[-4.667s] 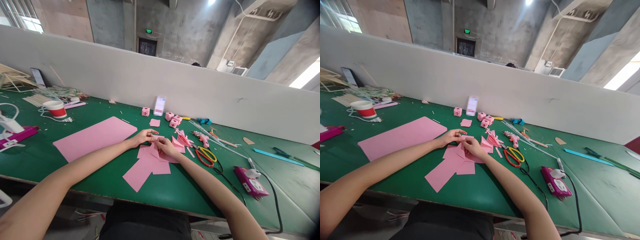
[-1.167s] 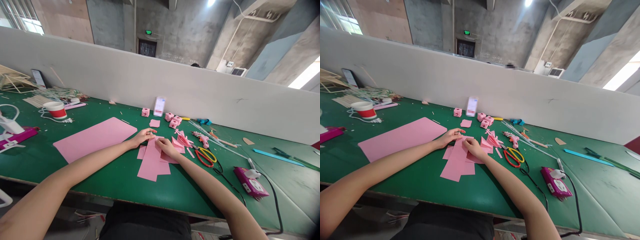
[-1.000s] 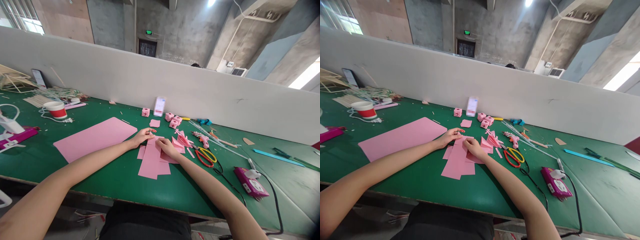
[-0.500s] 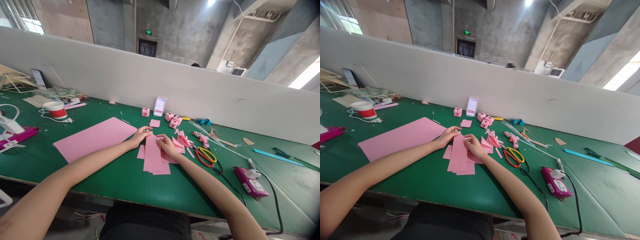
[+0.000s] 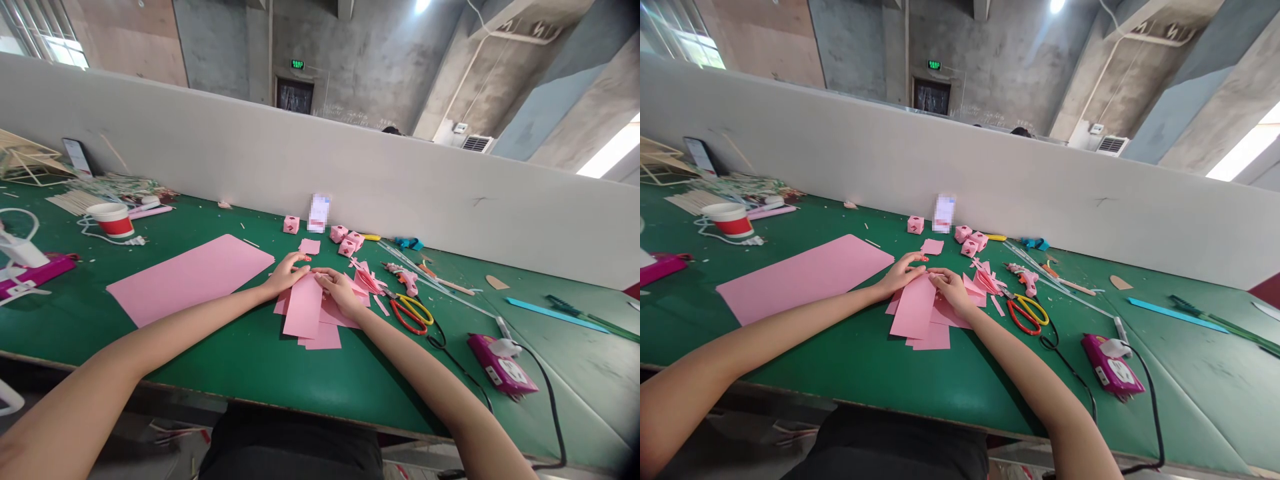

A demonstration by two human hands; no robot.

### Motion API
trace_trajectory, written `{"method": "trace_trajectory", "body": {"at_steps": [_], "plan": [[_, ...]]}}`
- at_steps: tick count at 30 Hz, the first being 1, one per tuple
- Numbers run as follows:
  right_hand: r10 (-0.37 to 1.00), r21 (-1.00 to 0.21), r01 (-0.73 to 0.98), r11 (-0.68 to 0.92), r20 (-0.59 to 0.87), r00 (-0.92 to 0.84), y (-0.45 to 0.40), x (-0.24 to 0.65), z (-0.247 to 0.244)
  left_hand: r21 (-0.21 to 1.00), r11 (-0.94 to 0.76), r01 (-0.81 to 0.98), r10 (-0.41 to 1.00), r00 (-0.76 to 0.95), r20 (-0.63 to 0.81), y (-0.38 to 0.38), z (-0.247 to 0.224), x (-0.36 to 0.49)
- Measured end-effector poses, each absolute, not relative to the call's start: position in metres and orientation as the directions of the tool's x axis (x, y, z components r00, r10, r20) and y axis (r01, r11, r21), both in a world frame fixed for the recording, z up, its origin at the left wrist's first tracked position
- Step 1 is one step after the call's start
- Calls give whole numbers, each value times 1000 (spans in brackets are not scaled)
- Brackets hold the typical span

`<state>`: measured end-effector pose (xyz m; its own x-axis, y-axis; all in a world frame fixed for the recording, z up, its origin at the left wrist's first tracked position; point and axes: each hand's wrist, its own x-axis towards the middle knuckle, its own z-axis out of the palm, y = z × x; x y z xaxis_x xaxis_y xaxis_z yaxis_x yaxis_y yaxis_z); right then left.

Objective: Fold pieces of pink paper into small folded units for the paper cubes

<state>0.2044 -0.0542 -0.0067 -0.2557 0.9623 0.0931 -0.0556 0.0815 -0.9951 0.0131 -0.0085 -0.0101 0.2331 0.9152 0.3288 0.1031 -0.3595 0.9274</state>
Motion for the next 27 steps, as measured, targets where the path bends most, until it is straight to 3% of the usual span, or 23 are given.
{"method": "trace_trajectory", "body": {"at_steps": [12, 27], "plan": [[972, -984, -177, 12, 53, -228, -51, 207, -7, 853, -486, 188, 813, 456, 362, -25, 3, 12], [984, -974, -224, -30, 10, -175, -52, 204, -3, 799, -534, 277, 818, 409, 405, -30, 5, 11]]}}
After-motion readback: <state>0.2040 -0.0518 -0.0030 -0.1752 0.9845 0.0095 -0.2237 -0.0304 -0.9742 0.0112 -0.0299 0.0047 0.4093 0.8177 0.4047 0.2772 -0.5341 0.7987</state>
